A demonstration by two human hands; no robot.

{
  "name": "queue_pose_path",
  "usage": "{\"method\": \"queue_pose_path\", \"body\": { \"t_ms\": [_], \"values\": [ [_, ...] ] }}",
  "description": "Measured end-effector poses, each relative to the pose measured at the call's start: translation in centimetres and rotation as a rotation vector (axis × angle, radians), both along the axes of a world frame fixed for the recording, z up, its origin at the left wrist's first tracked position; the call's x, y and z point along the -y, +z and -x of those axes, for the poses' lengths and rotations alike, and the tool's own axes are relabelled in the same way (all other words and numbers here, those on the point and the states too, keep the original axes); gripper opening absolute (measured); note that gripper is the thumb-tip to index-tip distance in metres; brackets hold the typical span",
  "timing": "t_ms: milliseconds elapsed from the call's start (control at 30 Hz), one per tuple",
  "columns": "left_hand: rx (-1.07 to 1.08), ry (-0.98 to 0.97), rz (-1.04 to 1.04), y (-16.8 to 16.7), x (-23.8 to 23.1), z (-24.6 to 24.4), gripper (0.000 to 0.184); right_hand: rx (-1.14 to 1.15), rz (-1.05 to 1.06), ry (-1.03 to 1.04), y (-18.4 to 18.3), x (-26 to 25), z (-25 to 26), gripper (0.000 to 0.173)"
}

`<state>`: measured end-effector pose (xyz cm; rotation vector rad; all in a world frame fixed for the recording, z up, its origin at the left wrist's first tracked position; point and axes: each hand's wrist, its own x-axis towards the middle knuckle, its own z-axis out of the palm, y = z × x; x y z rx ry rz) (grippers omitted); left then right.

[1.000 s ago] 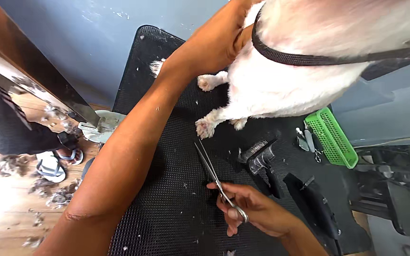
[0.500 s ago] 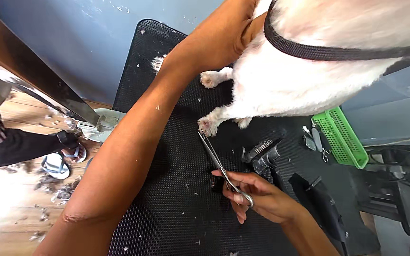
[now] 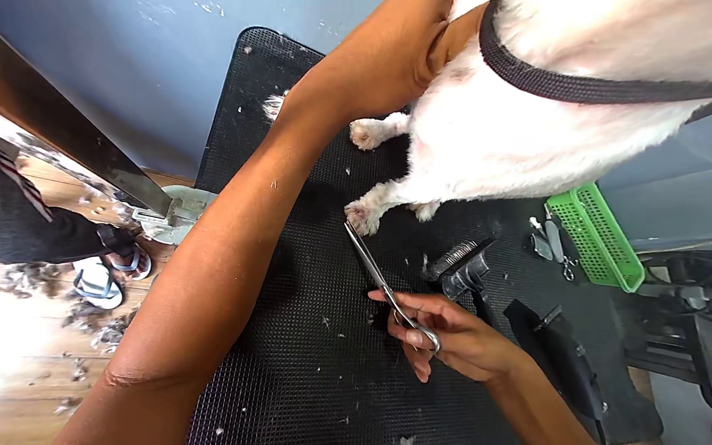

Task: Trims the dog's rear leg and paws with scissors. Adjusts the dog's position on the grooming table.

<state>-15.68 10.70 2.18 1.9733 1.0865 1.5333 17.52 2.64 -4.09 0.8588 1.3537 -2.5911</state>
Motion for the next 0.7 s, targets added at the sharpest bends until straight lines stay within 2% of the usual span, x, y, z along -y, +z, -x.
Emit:
{"method": "queue_pose_path", "body": {
  "t_ms": [333, 600, 700],
  "values": [
    [0.021, -0.032, -0.026, -0.1, -0.4, 0.0, 0.019, 0.04, -0.018, 0.001, 0.1, -0.2, 0.2, 0.055],
    [-0.044, 0.074, -0.104, 0.0, 1.3, -0.2, 0.02, 0.013, -0.084, 0.048, 0.2, 0.5, 0.3, 0.054],
    [-0.06, 0.071, -0.029, 0.2, 1.0, -0.1, 0.021, -0.002, -0.158, 0.025, 0.5, 0.6, 0.4, 0.054]
  ]
}}
